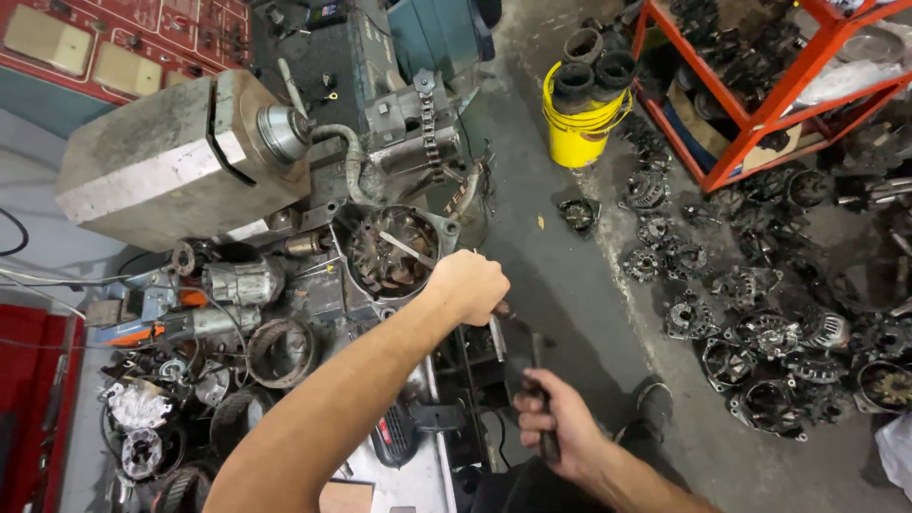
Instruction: Disassembling, inspecting, and reassembling alternator components at a workbench in an auto shop.
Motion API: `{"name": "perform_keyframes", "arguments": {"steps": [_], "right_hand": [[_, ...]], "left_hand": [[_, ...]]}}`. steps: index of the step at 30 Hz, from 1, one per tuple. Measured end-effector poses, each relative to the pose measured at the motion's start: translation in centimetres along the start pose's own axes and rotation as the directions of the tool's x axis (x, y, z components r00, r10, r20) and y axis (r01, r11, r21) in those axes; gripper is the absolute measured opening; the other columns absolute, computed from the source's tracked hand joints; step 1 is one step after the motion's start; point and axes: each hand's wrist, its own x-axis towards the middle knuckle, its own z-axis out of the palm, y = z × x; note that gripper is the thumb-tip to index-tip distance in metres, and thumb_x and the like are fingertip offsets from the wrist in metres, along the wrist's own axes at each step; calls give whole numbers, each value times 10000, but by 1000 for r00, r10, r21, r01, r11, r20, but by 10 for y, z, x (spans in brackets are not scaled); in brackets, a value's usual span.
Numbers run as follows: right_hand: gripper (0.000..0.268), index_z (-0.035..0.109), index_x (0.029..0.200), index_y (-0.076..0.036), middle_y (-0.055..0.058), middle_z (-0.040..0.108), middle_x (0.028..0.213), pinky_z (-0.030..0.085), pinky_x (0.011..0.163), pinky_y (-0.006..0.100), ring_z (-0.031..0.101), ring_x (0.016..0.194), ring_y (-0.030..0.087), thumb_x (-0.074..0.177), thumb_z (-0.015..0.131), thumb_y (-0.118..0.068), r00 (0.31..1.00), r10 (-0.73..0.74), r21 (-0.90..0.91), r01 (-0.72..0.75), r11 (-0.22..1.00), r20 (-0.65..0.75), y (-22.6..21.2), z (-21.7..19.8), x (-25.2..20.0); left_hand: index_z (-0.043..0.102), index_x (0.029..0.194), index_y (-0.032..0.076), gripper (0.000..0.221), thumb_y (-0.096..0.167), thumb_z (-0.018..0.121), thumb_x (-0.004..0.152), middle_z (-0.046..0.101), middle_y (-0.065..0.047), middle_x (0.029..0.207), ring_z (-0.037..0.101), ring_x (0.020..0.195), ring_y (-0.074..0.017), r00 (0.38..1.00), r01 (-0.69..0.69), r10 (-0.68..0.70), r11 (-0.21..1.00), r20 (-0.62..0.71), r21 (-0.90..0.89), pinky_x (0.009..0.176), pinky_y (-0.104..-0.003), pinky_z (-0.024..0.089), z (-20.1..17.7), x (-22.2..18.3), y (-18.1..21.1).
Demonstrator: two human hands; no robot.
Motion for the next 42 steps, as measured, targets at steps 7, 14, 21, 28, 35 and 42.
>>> {"name": "perform_keyframes", "arguments": {"steps": [7, 14, 21, 28, 35, 42], "right_hand": [[298, 454, 777, -187, -90, 382, 605, 273, 430, 238, 287, 409, 24, 964, 581, -381, 1000, 13, 29, -14, 999, 27, -2, -14, 20], [340, 431, 743, -185, -83, 394, 596, 281, 430, 244, 303, 409, 32, 957, 604, -383, 999, -34, 23, 34, 999, -11, -31, -26, 36], [265, 483, 783, -200, -84, 408, 594, 297, 423, 250, 303, 406, 35, 942, 620, -361, 999, -16, -132, 20, 991, 35, -34, -12, 23], [320, 436, 776, -196, -91, 385, 614, 331, 435, 253, 322, 427, 37, 960, 613, -388, 998, -6, 38, 8, 999, -55, -30, -16, 31], [372, 418, 722, -184, -65, 394, 597, 340, 427, 265, 329, 415, 62, 942, 627, -399, 999, -45, 14, 46, 999, -23, -38, -27, 53], [303, 465, 753, -201, -78, 399, 585, 333, 415, 258, 340, 407, 53, 926, 641, -378, 997, -75, 40, 76, 996, -36, -35, -35, 59]], "left_hand": [[785, 802, 94, 150, 201, 774, 698, 755, -141, 890, 741, 864, -341, 1000, 2, -3, 1000, 19, 23, 733, -451, 596, 5, 0, 0], [786, 800, 90, 200, 275, 801, 725, 752, -149, 890, 737, 867, -348, 1000, 22, -22, 1000, 0, 12, 732, -460, 590, 6, 6, -5], [795, 816, 103, 166, 211, 796, 690, 758, -137, 905, 741, 884, -340, 999, 48, -48, 999, 7, 3, 755, -444, 591, 6, 8, -6], [797, 826, 106, 170, 230, 795, 710, 760, -137, 915, 741, 889, -346, 997, 78, -78, 997, 0, -20, 759, -448, 595, 10, 7, -4], [795, 819, 110, 142, 170, 777, 692, 759, -131, 920, 740, 896, -337, 997, 74, -74, 997, 15, 3, 756, -441, 598, 4, 10, -6], [791, 830, 99, 149, 172, 765, 703, 756, -142, 920, 741, 898, -337, 996, 77, -78, 997, 44, 26, 757, -442, 596, 5, 9, -5]]}}
